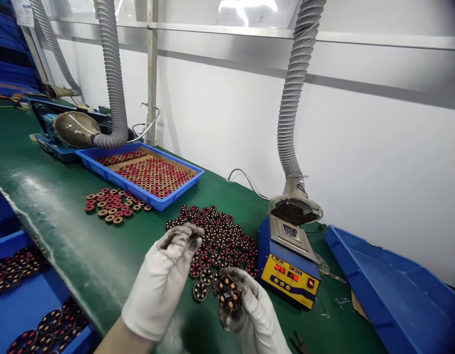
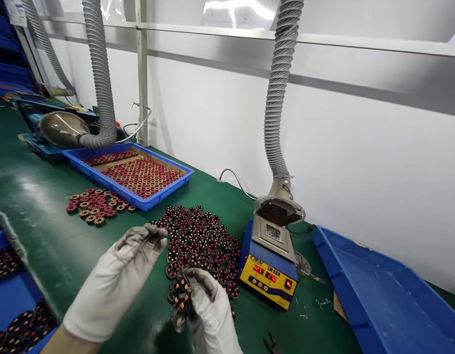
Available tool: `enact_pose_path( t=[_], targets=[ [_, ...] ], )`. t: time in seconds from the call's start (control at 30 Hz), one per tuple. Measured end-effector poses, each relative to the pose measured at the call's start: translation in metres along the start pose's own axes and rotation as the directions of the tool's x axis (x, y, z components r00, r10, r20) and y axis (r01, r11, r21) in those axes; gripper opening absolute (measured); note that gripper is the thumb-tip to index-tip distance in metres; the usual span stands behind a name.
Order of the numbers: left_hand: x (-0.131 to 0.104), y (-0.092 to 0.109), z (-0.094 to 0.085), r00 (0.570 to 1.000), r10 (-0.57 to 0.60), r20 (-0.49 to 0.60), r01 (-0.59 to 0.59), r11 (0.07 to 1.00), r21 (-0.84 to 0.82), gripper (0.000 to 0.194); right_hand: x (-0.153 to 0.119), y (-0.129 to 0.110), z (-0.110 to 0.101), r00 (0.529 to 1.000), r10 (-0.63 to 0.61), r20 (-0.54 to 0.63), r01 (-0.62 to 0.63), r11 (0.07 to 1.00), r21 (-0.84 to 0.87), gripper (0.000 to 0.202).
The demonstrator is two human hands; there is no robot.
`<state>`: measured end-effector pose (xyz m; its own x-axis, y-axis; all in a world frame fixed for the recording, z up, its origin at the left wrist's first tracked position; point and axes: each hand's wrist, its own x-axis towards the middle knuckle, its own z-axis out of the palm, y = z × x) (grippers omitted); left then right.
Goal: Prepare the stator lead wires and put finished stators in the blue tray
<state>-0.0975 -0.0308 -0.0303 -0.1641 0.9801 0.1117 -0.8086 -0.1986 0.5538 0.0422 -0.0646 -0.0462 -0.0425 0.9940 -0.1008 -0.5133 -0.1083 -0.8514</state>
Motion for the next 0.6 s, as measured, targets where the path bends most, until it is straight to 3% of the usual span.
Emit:
enact_pose_path(
  t=[0.1,0.17,0.23,0.33,0.43,0.5,0.6],
  targets=[
    [-0.010,0.004,-0.011,0.998,-0.009,0.070,-0.011,0.958,0.287,0.014,0.003,0.004,-0.008,1.000,-0.025,0.010,0.025,0.999,-0.025,0.029],
    [-0.020,0.004,-0.020,0.989,-0.086,0.116,0.020,0.878,0.477,0.022,0.005,0.007,-0.009,0.999,-0.043,0.026,0.044,0.998,-0.052,0.029],
    [-0.029,0.003,-0.027,0.976,-0.125,0.178,-0.020,0.764,0.645,0.036,0.004,0.008,-0.006,0.998,-0.061,0.020,0.062,0.997,-0.045,0.029],
    [-0.038,0.004,-0.033,0.929,-0.085,0.360,-0.269,0.512,0.816,0.043,0.002,0.009,-0.002,0.998,-0.053,-0.018,0.053,0.998,0.034,0.028],
    [-0.040,0.007,-0.032,0.826,-0.074,0.559,-0.535,0.213,0.818,0.038,0.004,0.018,-0.005,0.999,0.029,-0.013,-0.028,0.996,0.085,0.029],
    [-0.040,0.009,-0.032,0.781,-0.041,0.623,-0.623,-0.008,0.782,0.030,0.010,0.032,-0.014,0.997,0.081,-0.005,-0.080,0.996,0.031,0.031],
    [-0.043,0.013,-0.041,0.766,-0.014,0.643,-0.624,-0.258,0.738,0.019,0.021,0.066,-0.028,0.999,0.037,0.028,-0.030,0.975,-0.219,0.029]
  ],
)
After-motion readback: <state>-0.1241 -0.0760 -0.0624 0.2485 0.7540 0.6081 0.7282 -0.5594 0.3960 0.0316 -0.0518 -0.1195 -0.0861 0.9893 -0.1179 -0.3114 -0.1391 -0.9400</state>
